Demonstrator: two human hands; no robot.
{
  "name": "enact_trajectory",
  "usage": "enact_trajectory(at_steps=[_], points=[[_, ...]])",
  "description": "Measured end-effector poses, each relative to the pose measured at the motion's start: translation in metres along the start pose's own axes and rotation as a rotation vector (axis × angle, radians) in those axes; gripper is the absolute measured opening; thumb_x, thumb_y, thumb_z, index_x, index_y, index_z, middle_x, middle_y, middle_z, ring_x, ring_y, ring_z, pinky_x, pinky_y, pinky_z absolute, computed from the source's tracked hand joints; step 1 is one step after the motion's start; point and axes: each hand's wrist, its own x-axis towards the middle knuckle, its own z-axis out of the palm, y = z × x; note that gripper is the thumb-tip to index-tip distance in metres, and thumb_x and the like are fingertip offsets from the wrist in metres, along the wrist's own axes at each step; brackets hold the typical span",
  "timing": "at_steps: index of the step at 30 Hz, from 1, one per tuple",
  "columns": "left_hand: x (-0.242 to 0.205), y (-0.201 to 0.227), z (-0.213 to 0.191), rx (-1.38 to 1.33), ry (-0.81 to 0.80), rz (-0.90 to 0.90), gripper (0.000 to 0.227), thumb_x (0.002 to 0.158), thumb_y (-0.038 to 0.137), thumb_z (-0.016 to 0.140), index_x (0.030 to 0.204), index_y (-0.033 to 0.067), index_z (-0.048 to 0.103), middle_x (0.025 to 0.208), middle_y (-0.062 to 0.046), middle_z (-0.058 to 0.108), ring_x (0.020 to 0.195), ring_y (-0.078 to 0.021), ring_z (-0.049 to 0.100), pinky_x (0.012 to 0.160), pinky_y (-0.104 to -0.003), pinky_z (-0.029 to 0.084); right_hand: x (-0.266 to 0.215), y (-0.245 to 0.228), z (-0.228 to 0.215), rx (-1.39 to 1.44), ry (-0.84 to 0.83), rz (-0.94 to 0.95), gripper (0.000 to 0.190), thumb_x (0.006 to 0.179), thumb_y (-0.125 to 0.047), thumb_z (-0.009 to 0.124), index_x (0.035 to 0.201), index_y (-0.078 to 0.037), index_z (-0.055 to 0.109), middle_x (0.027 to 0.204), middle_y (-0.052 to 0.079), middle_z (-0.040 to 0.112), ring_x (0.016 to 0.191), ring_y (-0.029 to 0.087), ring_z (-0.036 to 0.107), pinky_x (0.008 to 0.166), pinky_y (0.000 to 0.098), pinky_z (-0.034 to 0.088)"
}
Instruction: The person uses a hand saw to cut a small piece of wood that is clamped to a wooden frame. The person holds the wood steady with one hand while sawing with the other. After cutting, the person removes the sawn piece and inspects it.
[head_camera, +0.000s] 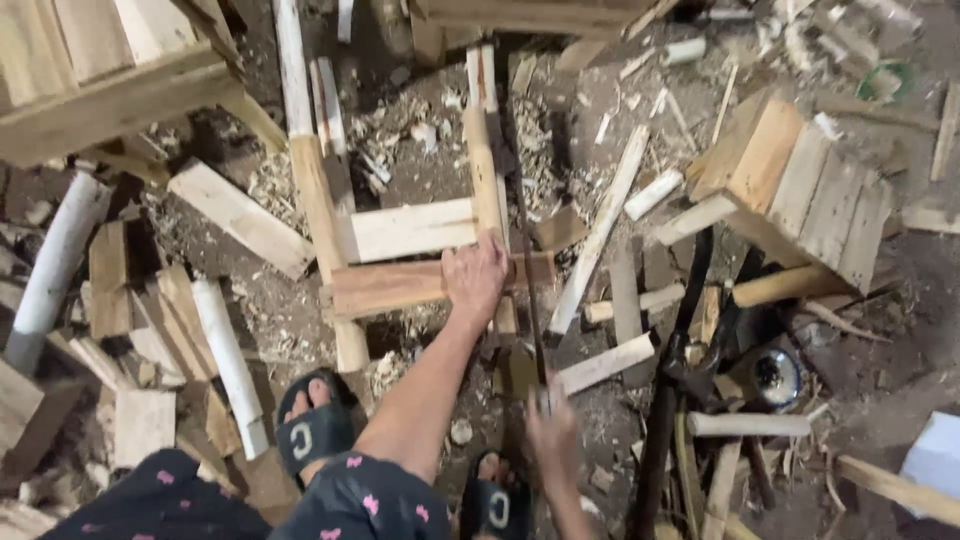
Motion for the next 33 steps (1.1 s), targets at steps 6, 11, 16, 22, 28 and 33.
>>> enact_trajectory(at_steps=[6, 11, 16, 22, 28, 33], points=[[-0.002, 0.0, 0.008, 0.012, 0.055, 0.013, 0.028, 0.099, 0.033, 0.024, 0.099, 0.0146, 0.045, 0.066, -0.008, 0.056, 0.055, -0.0211, 0.046, 0.07, -0.036, 0.037, -0.059, 0.015, -0.017, -0.024, -0.048, 0.629, 0.04, 0.078, -0.025, 0.063, 0.118, -0.017, 0.064, 0.098, 0.005, 0.073, 0.091, 0.018, 0.068, 0.081, 0.0289, 0.049], [0.007, -0.001, 0.003, 0.013, -0.001, -0.009, 0.029, 0.099, 0.036, 0.025, 0.104, 0.0148, 0.045, 0.07, -0.009, 0.058, 0.059, -0.0207, 0.047, 0.073, -0.036, 0.036, 0.033, -0.035, -0.001, 0.066, 0.023, 0.045, 0.04, 0.082, -0.007, 0.064, 0.121, -0.002, 0.057, 0.094, 0.01, 0.071, 0.061, 0.013, 0.064, 0.057, 0.0232, 0.056], [0.0, -0.004, 0.005, 0.075, -0.003, 0.116, 0.024, 0.099, 0.025, 0.03, 0.113, 0.0139, 0.046, 0.066, -0.003, 0.059, 0.057, -0.0181, 0.048, 0.07, -0.034, 0.036, -0.047, 0.024, -0.002, -0.108, 0.042, 0.209, 0.035, 0.083, -0.022, 0.064, 0.113, -0.006, 0.06, 0.065, 0.004, 0.069, 0.048, 0.011, 0.064, 0.044, 0.0223, 0.054], [0.001, -0.003, 0.011, 0.043, 0.105, 0.045, 0.026, 0.1, 0.027, 0.03, 0.11, 0.0112, 0.048, 0.059, 0.0, 0.058, 0.055, -0.0169, 0.049, 0.072, -0.034, 0.039, -0.009, -0.015, -0.006, 0.171, 0.03, 0.386, 0.04, 0.083, -0.016, 0.064, 0.121, -0.007, 0.059, 0.076, 0.006, 0.066, 0.054, 0.011, 0.059, 0.045, 0.0217, 0.051], [0.002, -0.013, 0.02, 0.176, 0.203, 0.147, 0.024, 0.097, 0.029, 0.039, 0.116, 0.0148, 0.045, 0.071, -0.001, 0.057, 0.057, -0.0148, 0.047, 0.061, -0.029, 0.04, -0.005, -0.028, -0.001, 0.128, -0.005, 0.172, 0.035, 0.086, -0.007, 0.061, 0.12, -0.011, 0.057, 0.056, -0.001, 0.06, 0.039, 0.006, 0.049, 0.03, 0.0152, 0.049], [-0.003, -0.027, 0.027, 0.069, 0.515, 0.281, 0.03, 0.085, 0.001, 0.034, 0.11, 0.0118, 0.045, 0.081, -0.004, 0.046, 0.068, -0.0162, 0.033, 0.06, -0.026, 0.03, -0.008, -0.005, 0.013, -0.026, 0.038, 0.1, 0.052, 0.084, -0.008, 0.064, 0.132, -0.012, 0.046, 0.06, -0.003, 0.064, 0.033, 0.002, 0.048, 0.028, 0.0116, 0.053]])
